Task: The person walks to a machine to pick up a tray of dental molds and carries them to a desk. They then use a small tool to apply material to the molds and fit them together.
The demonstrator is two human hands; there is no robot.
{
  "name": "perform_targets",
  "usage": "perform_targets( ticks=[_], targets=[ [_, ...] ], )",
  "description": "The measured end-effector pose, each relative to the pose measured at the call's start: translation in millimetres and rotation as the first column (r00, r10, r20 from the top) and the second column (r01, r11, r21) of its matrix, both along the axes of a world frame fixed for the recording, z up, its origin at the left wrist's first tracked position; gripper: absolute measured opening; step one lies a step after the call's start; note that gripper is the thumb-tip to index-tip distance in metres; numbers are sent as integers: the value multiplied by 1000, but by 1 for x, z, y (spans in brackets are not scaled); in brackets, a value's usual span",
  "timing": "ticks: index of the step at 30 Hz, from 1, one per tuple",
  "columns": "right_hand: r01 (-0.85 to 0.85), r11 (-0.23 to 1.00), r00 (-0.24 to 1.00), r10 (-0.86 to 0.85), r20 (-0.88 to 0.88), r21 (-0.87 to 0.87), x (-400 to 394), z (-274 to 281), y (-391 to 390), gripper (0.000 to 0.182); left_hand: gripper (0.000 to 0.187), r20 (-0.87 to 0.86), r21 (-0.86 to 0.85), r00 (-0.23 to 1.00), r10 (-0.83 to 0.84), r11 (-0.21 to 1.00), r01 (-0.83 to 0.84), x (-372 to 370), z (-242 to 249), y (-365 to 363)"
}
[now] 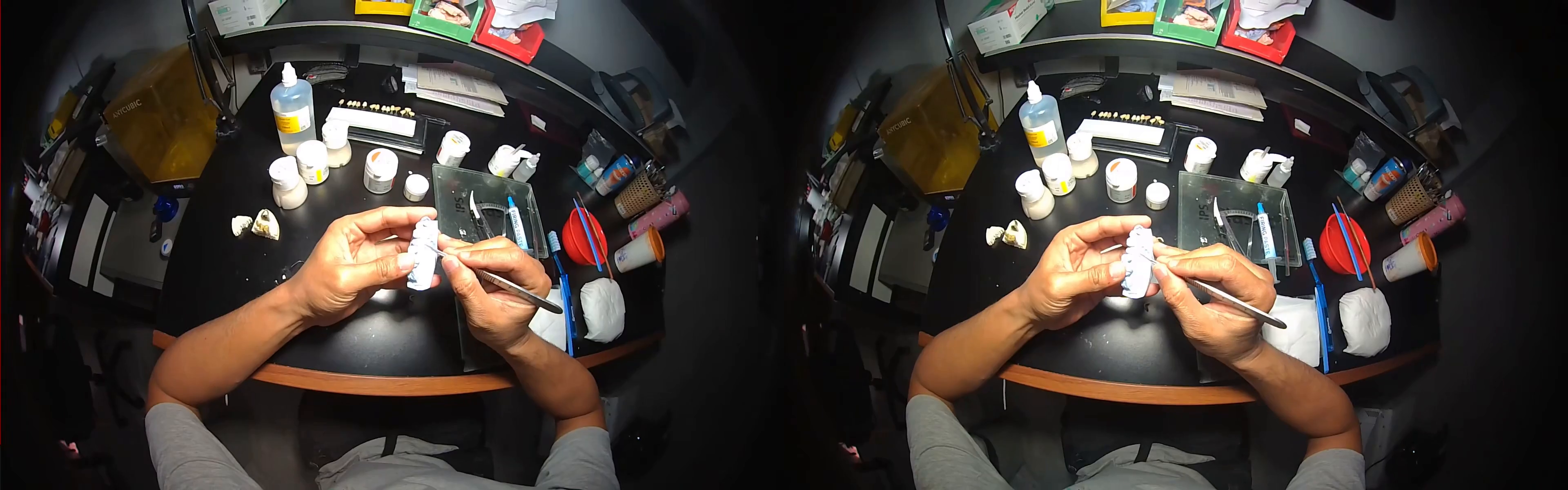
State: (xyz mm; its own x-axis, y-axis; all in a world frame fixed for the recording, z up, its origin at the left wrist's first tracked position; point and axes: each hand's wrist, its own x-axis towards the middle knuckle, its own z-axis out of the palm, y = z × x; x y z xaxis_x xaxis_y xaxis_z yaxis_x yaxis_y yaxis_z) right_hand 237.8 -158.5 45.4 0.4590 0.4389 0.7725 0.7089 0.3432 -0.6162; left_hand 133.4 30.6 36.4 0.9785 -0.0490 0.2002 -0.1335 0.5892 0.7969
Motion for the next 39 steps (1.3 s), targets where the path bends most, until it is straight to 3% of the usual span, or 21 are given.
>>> perform_targets(
  ticks=[3, 8, 17, 23, 26, 39],
  targets=[
    [-11, 1000, 1000, 11, -25, -11, 2, -1, -2, 16, 55, -26, -64, 1000, -11, 998, 10, -2, 5, -3],
    [-14, 1000, 1000, 14, -20, 0, 3, -3, -1, 16, 55, -1, 23, 1000, -18, 1000, 18, 0, 0, 2],
    [-35, 999, 999, 35, -26, 5, 1, -1, -2, 17, 56, 5, 7, 999, -40, 999, 39, 0, 0, 2],
    [-45, 999, 998, 45, -33, 3, 3, -2, -3, 16, 56, -34, -82, 999, -23, 996, 20, -2, 6, -3],
    [-54, 998, 997, 55, -48, 18, 1, -2, -2, 16, 56, 12, -19, 999, -39, 999, 39, 0, -2, 1],
    [-46, 999, 999, 46, -15, -7, 3, -1, -4, 16, 56, 4, -18, 999, -36, 999, 36, -1, -1, 0]
  ],
)
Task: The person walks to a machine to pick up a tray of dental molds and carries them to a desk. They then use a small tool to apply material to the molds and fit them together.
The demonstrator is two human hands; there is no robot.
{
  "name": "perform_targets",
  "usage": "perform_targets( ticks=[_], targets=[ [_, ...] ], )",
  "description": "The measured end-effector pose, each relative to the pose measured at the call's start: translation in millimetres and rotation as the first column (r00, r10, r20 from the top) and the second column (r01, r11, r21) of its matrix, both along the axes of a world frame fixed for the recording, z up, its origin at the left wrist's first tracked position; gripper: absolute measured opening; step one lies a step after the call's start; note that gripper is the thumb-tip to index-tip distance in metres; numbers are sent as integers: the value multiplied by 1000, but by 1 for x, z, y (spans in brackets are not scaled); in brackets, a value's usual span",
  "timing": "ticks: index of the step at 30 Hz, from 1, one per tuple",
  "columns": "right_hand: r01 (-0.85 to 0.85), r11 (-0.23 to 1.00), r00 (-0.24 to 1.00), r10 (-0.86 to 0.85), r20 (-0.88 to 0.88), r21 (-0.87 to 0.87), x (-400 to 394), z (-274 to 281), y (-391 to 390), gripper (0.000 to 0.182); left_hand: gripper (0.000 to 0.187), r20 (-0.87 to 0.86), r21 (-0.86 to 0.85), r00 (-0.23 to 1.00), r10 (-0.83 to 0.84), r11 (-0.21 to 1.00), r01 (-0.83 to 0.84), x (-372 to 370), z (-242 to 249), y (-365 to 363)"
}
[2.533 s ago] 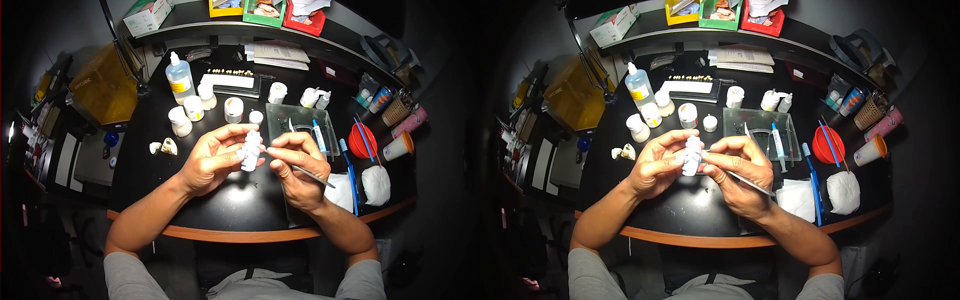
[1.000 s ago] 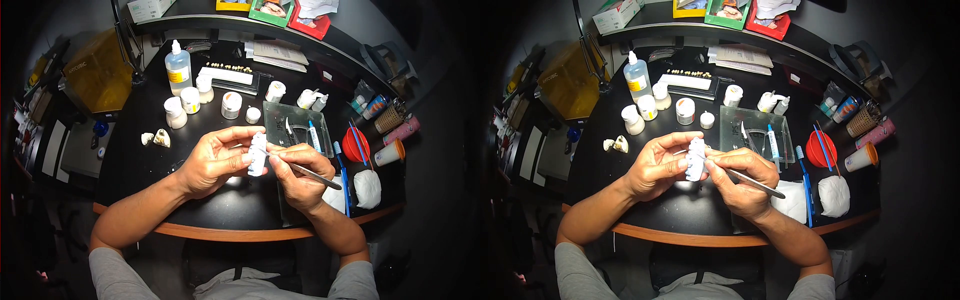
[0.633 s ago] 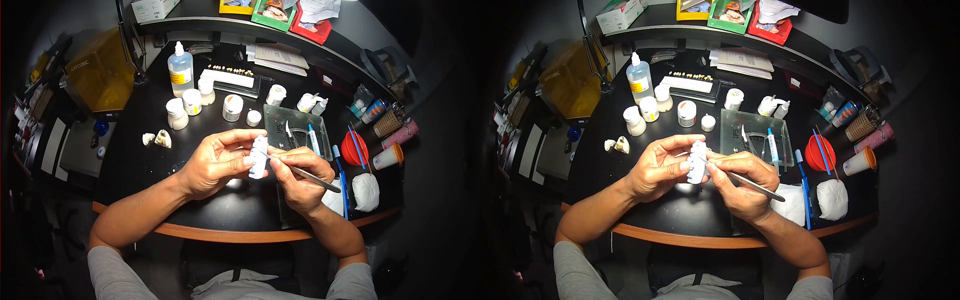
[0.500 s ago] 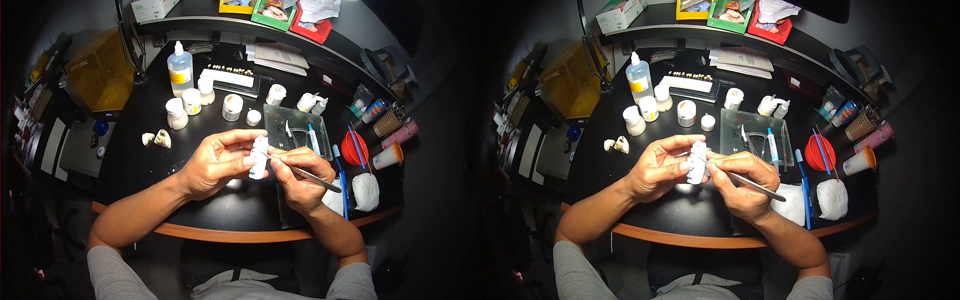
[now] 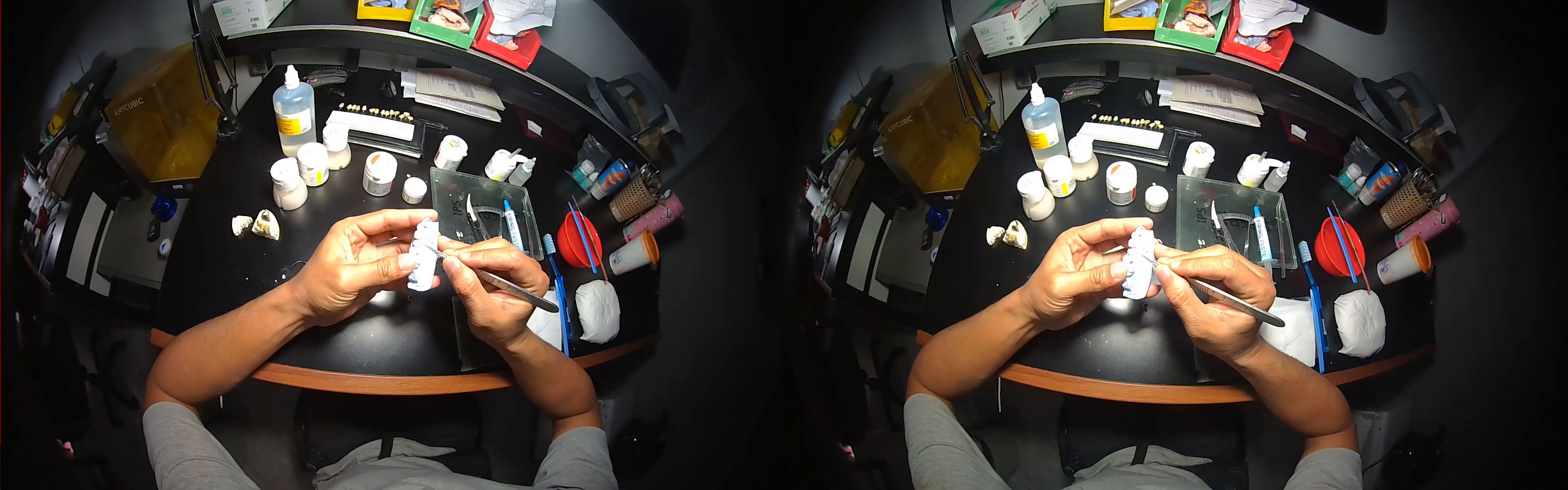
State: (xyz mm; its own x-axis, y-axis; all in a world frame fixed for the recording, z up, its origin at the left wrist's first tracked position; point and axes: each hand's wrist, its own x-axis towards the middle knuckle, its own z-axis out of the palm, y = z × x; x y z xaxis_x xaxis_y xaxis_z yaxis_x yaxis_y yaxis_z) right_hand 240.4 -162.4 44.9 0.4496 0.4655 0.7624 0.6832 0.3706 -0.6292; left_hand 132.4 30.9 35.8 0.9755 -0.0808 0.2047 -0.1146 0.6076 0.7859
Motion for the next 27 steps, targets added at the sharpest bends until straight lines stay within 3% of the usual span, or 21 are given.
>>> perform_targets(
  ticks=[10, 19, 27],
  targets=[
    [14, 1000, 1000, -14, 26, -20, 1, 0, -2, 15, 54, -1, 7, 1000, -1, 1000, 1, -1, 0, 0],
    [-122, 992, 991, 123, -51, 19, 7, -2, -1, 14, 55, 44, 43, 999, 16, 999, -18, 0, 6, 1],
    [-38, 999, 999, 38, 35, -2, 1, 4, 0, 14, 55, 47, 38, 999, 25, 999, -27, 1, 3, 2]
  ],
)
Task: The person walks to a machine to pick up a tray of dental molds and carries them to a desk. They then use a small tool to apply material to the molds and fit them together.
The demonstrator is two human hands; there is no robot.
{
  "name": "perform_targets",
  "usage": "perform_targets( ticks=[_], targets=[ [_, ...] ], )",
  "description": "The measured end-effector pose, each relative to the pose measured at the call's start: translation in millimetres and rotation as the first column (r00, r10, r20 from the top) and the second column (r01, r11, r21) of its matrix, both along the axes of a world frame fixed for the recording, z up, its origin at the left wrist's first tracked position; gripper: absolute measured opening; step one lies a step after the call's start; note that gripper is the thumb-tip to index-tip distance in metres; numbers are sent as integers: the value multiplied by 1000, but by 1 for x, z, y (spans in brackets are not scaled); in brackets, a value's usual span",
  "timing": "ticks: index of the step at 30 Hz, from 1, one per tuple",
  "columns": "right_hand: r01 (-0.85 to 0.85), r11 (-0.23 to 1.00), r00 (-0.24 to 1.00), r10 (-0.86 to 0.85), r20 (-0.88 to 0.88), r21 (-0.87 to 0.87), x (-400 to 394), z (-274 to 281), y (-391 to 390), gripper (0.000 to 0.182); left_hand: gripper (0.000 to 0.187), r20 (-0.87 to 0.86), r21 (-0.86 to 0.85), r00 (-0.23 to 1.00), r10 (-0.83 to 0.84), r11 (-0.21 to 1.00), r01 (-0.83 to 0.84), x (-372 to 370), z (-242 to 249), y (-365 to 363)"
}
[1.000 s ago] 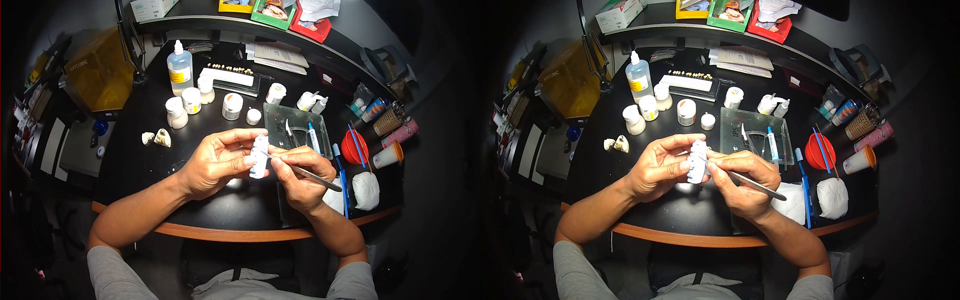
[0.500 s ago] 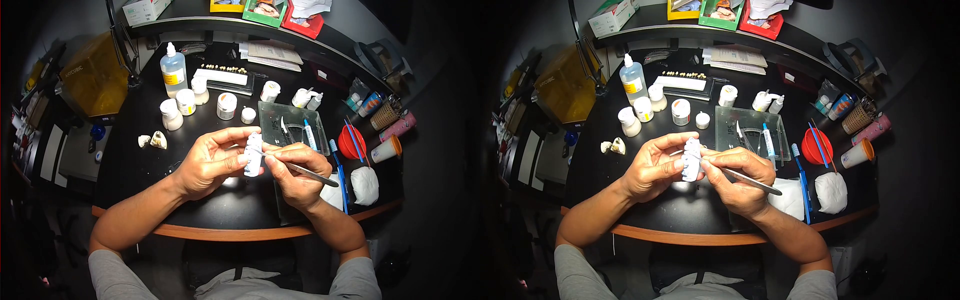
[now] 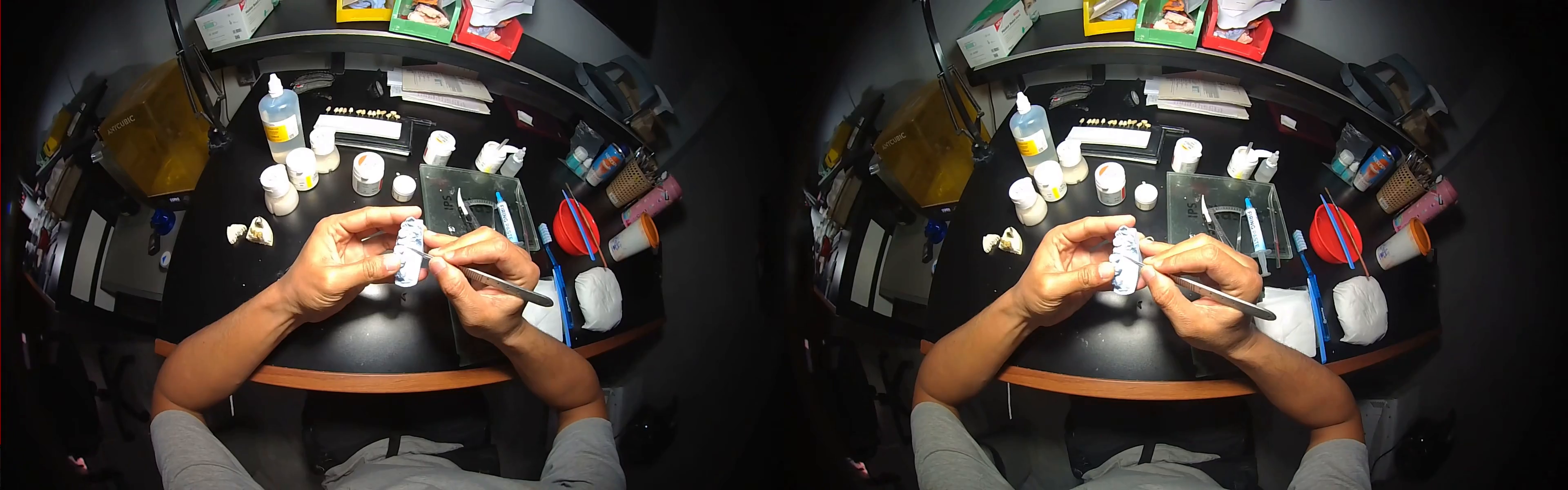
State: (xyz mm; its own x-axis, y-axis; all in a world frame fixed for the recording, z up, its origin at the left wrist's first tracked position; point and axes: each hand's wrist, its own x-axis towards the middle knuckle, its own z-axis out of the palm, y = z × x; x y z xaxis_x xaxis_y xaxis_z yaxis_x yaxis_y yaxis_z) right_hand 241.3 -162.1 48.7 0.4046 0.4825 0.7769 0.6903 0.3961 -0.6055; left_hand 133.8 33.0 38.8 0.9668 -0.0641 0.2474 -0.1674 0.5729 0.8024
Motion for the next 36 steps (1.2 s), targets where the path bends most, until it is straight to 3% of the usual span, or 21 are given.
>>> perform_targets(
  ticks=[5, 11, 14, 17, 36],
  targets=[
    [-17, 1000, 1000, 17, -9, 26, -3, -1, -1, 14, 57, 15, 110, 997, 74, 991, -75, -2, 5, -1],
    [-131, 990, 942, 140, -305, 51, -17, 1, -3, 11, 60, 47, 319, 980, 195, 927, -200, -4, 11, -3],
    [-156, 984, 940, 176, -294, 87, -17, 0, 1, 10, 60, 46, 357, 970, 240, 903, -240, -4, 11, -5],
    [-166, 986, 960, 165, -227, 14, -11, -1, -3, 10, 61, 29, 337, 965, 260, 906, -255, -5, 12, -6],
    [-92, 995, 969, 98, -228, 40, -18, -4, 3, 14, 56, 56, 380, 930, 362, 854, -355, -4, 6, -10]
  ],
)
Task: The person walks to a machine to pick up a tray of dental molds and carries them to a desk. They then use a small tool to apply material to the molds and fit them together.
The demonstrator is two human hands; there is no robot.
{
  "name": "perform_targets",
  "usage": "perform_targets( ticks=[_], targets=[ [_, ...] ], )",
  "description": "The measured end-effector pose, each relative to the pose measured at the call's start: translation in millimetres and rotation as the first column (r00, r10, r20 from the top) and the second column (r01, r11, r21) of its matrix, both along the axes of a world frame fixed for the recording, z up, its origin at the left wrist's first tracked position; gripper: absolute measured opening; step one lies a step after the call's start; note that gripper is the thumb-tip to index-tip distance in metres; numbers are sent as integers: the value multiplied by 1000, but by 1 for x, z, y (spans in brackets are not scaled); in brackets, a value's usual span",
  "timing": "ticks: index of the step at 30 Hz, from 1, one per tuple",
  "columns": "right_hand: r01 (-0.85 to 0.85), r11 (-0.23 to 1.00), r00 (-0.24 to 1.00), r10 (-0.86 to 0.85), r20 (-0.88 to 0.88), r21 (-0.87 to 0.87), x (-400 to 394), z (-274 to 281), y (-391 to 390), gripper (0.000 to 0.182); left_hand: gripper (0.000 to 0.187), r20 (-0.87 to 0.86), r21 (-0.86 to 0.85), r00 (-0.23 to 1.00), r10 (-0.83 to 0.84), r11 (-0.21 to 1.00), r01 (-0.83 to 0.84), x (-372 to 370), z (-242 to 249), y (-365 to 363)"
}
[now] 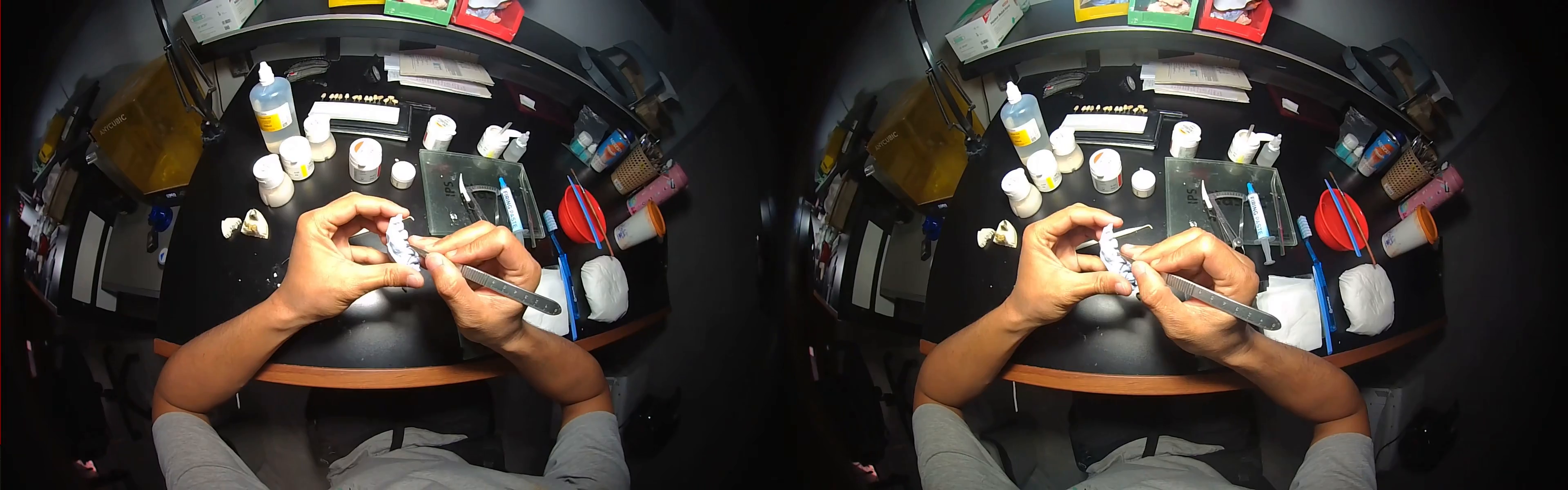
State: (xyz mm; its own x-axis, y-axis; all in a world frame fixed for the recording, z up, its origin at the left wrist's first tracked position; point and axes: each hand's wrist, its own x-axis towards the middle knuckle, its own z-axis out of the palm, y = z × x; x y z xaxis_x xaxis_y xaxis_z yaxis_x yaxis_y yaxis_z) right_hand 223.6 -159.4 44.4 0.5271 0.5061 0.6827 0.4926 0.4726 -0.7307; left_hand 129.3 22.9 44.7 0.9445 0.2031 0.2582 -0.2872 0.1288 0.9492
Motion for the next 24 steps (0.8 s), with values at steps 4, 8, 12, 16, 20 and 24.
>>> perform_targets(
  ticks=[4, 8, 12, 16, 20, 24],
  targets=[
    [24, 1000, 1000, -24, 5, -16, -1, -1, -1, 14, 57, 20, -11, 1000, 7, 1000, -6, 1, -1, -2],
    [27, 1000, 1000, -27, 11, -8, -2, -2, 0, 14, 57, 29, -4, 999, 22, 1000, -22, 0, -1, -3],
    [42, 999, 999, -42, -3, -12, -3, -2, 0, 15, 56, 51, 21, 998, 48, 999, -49, 1, -4, -4],
    [82, 996, 996, -81, 33, -36, -3, -3, -1, 16, 55, 63, 10, 997, 42, 999, -43, 2, -7, -4],
    [99, 994, 990, -95, 108, -37, -3, 0, -1, 16, 55, 94, -2, 995, 43, 999, -43, 2, -12, -4],
    [118, 993, 982, -115, 147, -13, -1, 1, -2, 15, 54, 76, -47, 997, 26, 999, -23, 3, -7, -5]
  ],
)
